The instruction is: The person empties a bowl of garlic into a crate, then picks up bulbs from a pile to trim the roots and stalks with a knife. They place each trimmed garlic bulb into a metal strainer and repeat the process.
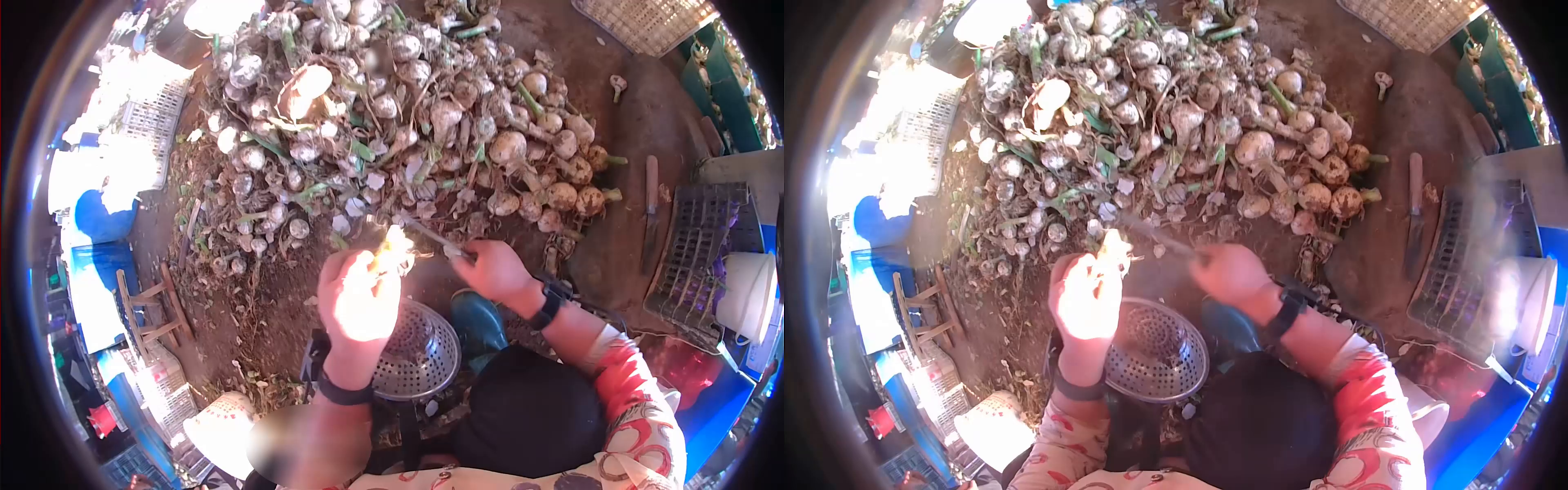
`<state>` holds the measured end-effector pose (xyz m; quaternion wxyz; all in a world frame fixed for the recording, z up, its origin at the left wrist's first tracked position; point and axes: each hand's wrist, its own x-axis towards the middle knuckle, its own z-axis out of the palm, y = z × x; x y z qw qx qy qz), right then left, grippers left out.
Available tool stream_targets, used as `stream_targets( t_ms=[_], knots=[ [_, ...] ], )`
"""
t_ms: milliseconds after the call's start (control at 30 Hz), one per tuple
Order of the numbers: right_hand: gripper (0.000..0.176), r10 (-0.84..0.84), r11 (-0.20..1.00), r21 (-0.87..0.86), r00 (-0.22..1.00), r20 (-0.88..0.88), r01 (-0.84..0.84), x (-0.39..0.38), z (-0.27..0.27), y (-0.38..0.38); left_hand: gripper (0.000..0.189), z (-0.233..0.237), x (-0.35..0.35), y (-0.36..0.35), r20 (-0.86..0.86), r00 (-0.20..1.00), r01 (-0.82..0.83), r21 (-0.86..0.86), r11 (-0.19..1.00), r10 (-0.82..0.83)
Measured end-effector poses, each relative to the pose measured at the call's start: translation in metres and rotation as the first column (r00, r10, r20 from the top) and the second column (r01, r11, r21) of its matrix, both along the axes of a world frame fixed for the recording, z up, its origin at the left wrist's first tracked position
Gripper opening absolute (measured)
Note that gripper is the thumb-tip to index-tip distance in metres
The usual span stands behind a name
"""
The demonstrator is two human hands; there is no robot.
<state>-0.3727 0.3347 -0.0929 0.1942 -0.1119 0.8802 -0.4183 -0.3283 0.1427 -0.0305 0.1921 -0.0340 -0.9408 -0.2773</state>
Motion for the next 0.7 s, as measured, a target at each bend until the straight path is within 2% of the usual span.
stream_targets(
  t_ms=[33, 67, 100, 133, 167, 233, 300, 333, 367, 400, 433, 467, 500, 533, 567, 600, 633, 667, 700],
  knots=[
    [0.029, -0.037, 0.998, 0.051, 0.999, 0.038, 0.035, 0.003, -0.023, 0.016, 0.023, 0.003, -0.001, -0.005, 0.010, 0.999, -0.042, 0.039, 0.998, 0.042],
    [0.029, -0.111, 0.994, 0.027, 0.990, 0.086, 0.109, 0.017, -0.035, 0.022, 0.021, 0.010, 0.000, -0.004, 0.073, 0.996, -0.066, 0.070, 0.995, 0.061],
    [0.030, -0.179, 0.984, 0.009, 0.974, 0.140, 0.180, 0.025, -0.044, 0.028, 0.016, -0.007, 0.005, -0.015, 0.128, 0.991, 0.014, 0.115, 0.993, -0.029],
    [0.030, -0.176, 0.984, 0.010, 0.983, 0.058, 0.176, 0.021, -0.018, 0.018, 0.009, -0.015, 0.007, -0.009, 0.253, 0.967, -0.081, 0.408, 0.910, -0.027],
    [0.030, -0.214, 0.976, 0.056, 0.972, 0.092, 0.210, 0.024, -0.010, 0.017, 0.007, -0.020, 0.018, 0.000, 0.403, 0.910, -0.208, 0.644, 0.737, -0.095],
    [0.028, -0.444, 0.896, -0.039, 0.895, -0.053, 0.442, -0.009, -0.003, 0.015, 0.008, -0.062, 0.050, -0.005, 0.506, 0.859, -0.263, 0.565, 0.782, -0.076],
    [0.025, -0.528, 0.827, 0.114, 0.830, -0.182, 0.551, -0.041, -0.022, 0.037, 0.015, -0.044, 0.056, 0.004, 0.543, 0.839, -0.215, 0.407, 0.888, -0.046],
    [0.022, -0.525, 0.811, 0.140, 0.813, -0.254, 0.568, -0.051, -0.010, 0.044, 0.015, -0.049, 0.067, 0.002, 0.534, 0.845, -0.220, 0.413, 0.884, -0.038],
    [0.022, -0.476, 0.803, 0.154, 0.776, -0.414, 0.575, -0.060, -0.021, 0.054, 0.017, -0.060, 0.082, -0.001, 0.624, 0.781, -0.287, 0.391, 0.875, -0.022],
    [0.023, -0.456, 0.796, 0.148, 0.743, -0.490, 0.587, -0.069, -0.030, 0.059, 0.019, -0.072, 0.090, -0.003, 0.709, 0.705, -0.350, 0.358, 0.866, -0.008],
    [0.024, -0.434, 0.795, 0.136, 0.709, -0.556, 0.592, -0.075, -0.031, 0.059, 0.019, -0.087, 0.090, -0.002, 0.711, 0.704, -0.364, 0.351, 0.863, 0.008],
    [0.023, -0.383, 0.764, 0.351, 0.818, -0.429, 0.541, -0.075, -0.028, 0.061, 0.020, -0.101, 0.090, -0.002, 0.687, 0.727, -0.219, 0.257, 0.941, -0.018],
    [0.024, -0.322, 0.735, 0.531, 0.906, -0.273, 0.421, -0.082, -0.023, 0.057, 0.021, -0.103, 0.091, -0.007, 0.671, 0.742, -0.094, 0.127, 0.987, -0.015],
    [0.022, -0.280, 0.713, 0.590, 0.925, -0.256, 0.379, -0.084, -0.042, 0.065, 0.023, -0.090, 0.082, -0.005, 0.739, 0.674, -0.111, 0.105, 0.988, -0.002],
    [0.018, 0.157, 0.511, 0.851, 0.960, -0.231, 0.121, -0.090, -0.074, 0.078, 0.021, -0.079, 0.075, 0.000, 0.763, 0.645, -0.230, 0.144, 0.962, 0.040],
    [0.021, 0.436, 0.358, 0.932, 0.875, -0.213, 0.048, -0.089, -0.077, 0.073, 0.022, -0.078, 0.079, -0.002, 0.736, 0.675, -0.258, 0.176, 0.950, 0.047],
    [0.030, 0.673, 0.191, 0.979, 0.717, -0.184, 0.072, -0.093, -0.090, 0.086, 0.024, -0.085, 0.081, -0.003, 0.772, 0.622, -0.324, 0.104, 0.940, 0.129],
    [0.024, 0.601, 0.548, 0.822, 0.612, -0.513, 0.151, -0.117, -0.190, 0.145, 0.026, -0.081, 0.078, -0.008, 0.833, 0.545, -0.377, 0.144, 0.915, 0.094],
    [0.031, 0.579, 0.615, 0.787, 0.644, -0.500, 0.059, -0.108, -0.160, 0.137, 0.027, -0.097, 0.089, -0.012, 0.747, 0.660, -0.461, 0.322, 0.827, 0.077]
  ],
)
